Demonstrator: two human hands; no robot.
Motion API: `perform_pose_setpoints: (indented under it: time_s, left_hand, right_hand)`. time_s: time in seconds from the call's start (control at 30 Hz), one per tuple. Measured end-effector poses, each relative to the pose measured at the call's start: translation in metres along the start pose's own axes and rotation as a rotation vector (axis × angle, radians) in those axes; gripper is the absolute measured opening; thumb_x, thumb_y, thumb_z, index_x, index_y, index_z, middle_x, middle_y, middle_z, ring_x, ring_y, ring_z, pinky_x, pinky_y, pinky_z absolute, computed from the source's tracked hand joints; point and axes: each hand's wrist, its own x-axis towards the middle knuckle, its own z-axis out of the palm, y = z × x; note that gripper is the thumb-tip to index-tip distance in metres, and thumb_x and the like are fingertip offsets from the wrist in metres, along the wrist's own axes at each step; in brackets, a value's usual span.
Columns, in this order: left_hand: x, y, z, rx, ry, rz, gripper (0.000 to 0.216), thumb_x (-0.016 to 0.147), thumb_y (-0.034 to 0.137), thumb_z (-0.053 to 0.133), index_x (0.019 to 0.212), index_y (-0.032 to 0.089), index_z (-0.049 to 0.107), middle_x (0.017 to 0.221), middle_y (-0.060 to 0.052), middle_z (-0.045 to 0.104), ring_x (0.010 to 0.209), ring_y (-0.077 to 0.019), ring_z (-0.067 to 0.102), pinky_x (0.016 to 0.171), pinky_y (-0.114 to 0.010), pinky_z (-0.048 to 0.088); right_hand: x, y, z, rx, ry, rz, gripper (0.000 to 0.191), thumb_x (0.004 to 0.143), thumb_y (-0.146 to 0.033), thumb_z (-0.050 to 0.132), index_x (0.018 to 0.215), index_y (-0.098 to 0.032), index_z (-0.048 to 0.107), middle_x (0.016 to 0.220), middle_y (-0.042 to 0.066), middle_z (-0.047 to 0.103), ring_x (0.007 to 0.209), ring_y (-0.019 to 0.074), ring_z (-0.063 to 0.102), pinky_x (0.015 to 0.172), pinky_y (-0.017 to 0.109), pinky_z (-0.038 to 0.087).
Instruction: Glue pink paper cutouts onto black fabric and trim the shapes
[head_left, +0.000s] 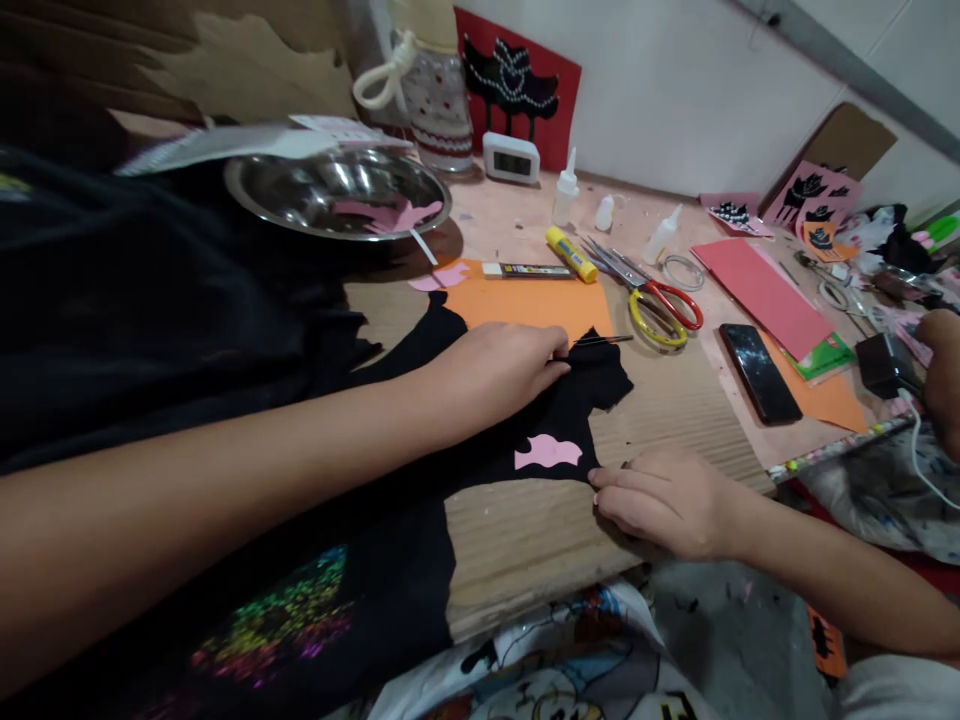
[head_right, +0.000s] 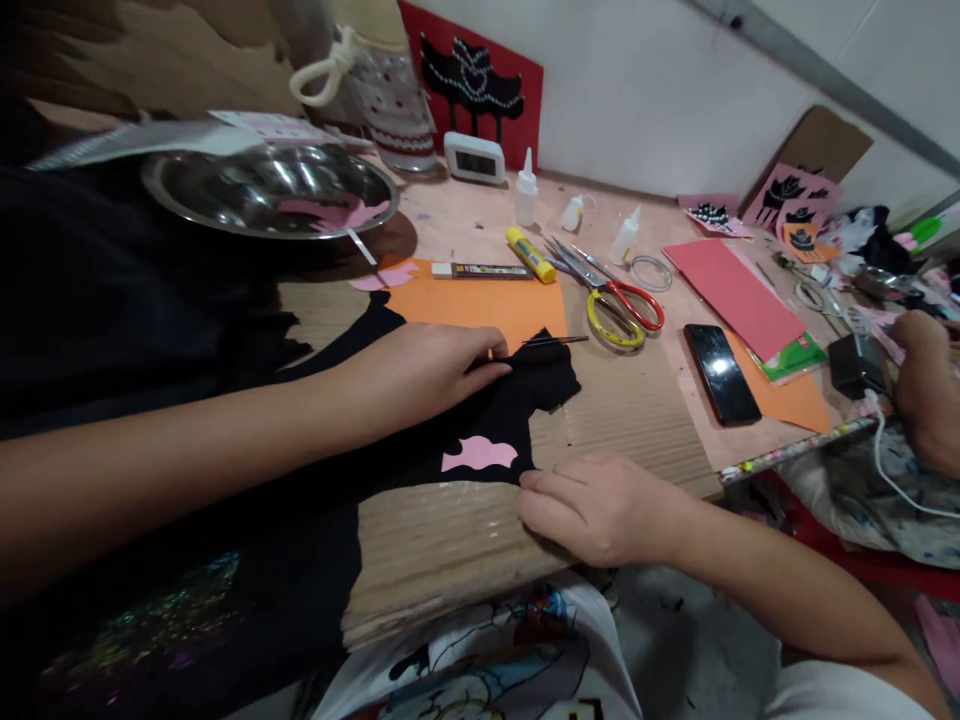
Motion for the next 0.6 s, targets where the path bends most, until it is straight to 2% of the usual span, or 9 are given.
perform_pose_setpoints:
  time_s: [0.1,0.23,0.3,0.37,0.43,0.5,0.6]
  left_hand:
    - [-0.012,-0.007,-0.001,0.109,0.110,-0.005,0.019,0.101,0.026,0.052,0.102,0.018,0.069,0.078,-0.006,0.080,0.065,-0.0242,0.075,0.054,-0.028,0.042]
    - [-0.028,-0.029,0.005,0.168,0.209,-0.006,0.018,0.100,0.025,0.049,0.105,0.019,0.065,0.070,-0.004,0.077,0.056,-0.0236,0.070,0.049,-0.029,0.040]
    - [-0.035,-0.035,0.005,0.186,0.224,0.000,0.024,0.101,0.026,0.049,0.117,0.016,0.063,0.073,-0.006,0.077,0.057,-0.0252,0.069,0.049,-0.031,0.041]
    - [-0.043,-0.033,0.000,0.220,0.267,0.040,0.028,0.103,0.026,0.048,0.123,0.013,0.063,0.085,-0.012,0.078,0.068,-0.0287,0.072,0.055,-0.034,0.047]
    - [-0.051,-0.023,-0.008,0.229,0.335,0.179,0.025,0.103,0.021,0.047,0.113,0.013,0.069,0.099,-0.016,0.077,0.084,-0.0317,0.073,0.067,-0.040,0.053]
    - [-0.057,-0.010,-0.013,0.197,0.356,0.395,0.027,0.103,0.017,0.046,0.101,0.015,0.073,0.100,-0.014,0.077,0.085,-0.0294,0.071,0.071,-0.041,0.054]
    - [-0.060,0.004,-0.004,0.111,0.336,0.589,0.028,0.105,0.014,0.048,0.103,0.015,0.077,0.101,-0.009,0.080,0.090,-0.0252,0.073,0.081,-0.039,0.057]
  right_hand:
    - [-0.001,0.009,-0.002,-0.040,-0.051,-0.009,0.023,0.107,-0.011,0.044,0.105,-0.011,0.067,0.096,0.013,0.081,0.066,0.0179,0.067,0.059,0.031,0.048]
    - [0.005,0.024,-0.005,-0.111,-0.130,-0.012,0.020,0.106,-0.014,0.047,0.098,-0.014,0.066,0.081,0.008,0.076,0.061,0.0173,0.062,0.056,0.030,0.041]
    - [0.009,0.032,-0.007,-0.127,-0.139,-0.023,0.021,0.107,-0.015,0.046,0.100,-0.014,0.066,0.077,0.005,0.073,0.062,0.0173,0.061,0.057,0.030,0.041]
    - [0.013,0.038,-0.009,-0.144,-0.084,-0.070,0.021,0.108,-0.014,0.045,0.104,-0.013,0.066,0.075,0.004,0.072,0.061,0.0169,0.060,0.058,0.030,0.042]
    - [0.018,0.042,-0.011,-0.174,0.001,-0.143,0.019,0.107,-0.012,0.048,0.105,-0.011,0.067,0.074,0.004,0.072,0.061,0.0162,0.058,0.057,0.030,0.042]
    - [0.023,0.046,-0.013,-0.219,0.053,-0.196,0.017,0.105,-0.010,0.052,0.101,-0.010,0.069,0.070,0.003,0.070,0.059,0.0156,0.056,0.056,0.030,0.041]
    - [0.029,0.049,-0.010,-0.280,0.078,-0.228,0.021,0.104,-0.008,0.053,0.093,-0.010,0.071,0.065,0.002,0.066,0.057,0.0153,0.054,0.055,0.031,0.041]
